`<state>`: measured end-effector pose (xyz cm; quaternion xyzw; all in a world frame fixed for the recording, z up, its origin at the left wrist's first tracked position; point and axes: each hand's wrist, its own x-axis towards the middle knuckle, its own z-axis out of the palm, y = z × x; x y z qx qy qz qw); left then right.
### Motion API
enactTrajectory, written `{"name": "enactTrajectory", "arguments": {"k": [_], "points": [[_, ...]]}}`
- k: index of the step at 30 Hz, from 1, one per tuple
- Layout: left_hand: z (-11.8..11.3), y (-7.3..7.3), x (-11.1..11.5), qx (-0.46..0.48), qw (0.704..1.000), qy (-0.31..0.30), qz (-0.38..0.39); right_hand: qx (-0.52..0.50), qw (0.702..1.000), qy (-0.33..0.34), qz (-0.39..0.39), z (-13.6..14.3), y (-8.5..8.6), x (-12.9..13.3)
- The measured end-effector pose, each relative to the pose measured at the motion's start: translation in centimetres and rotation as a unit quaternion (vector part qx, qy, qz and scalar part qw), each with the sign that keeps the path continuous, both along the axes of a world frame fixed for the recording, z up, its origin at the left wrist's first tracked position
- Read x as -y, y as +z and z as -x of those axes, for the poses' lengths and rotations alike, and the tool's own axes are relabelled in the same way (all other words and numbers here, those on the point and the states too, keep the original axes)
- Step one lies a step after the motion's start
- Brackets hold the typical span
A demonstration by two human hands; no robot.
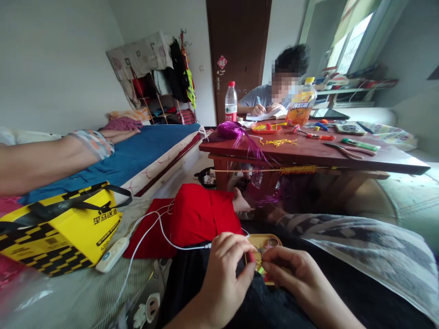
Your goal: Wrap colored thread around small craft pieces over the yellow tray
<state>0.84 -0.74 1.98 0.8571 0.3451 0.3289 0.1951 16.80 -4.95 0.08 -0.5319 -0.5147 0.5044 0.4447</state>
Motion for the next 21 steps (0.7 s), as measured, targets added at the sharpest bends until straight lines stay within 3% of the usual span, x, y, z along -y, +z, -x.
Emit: {"name": "enactTrajectory", "arguments": {"k": [7,21], "points": [[-0.46,-0.30,0.47,0.017,1.000,-0.002,-0.012,-0.090,0.995,-0.022,0.026,0.84,-0.72,0.22],[-0.18,-0.28,0.56,-0.009,1.000,-0.006,0.013,-0.109,0.993,-0.026,0.035,1.09,-1.27,0.15]]}}
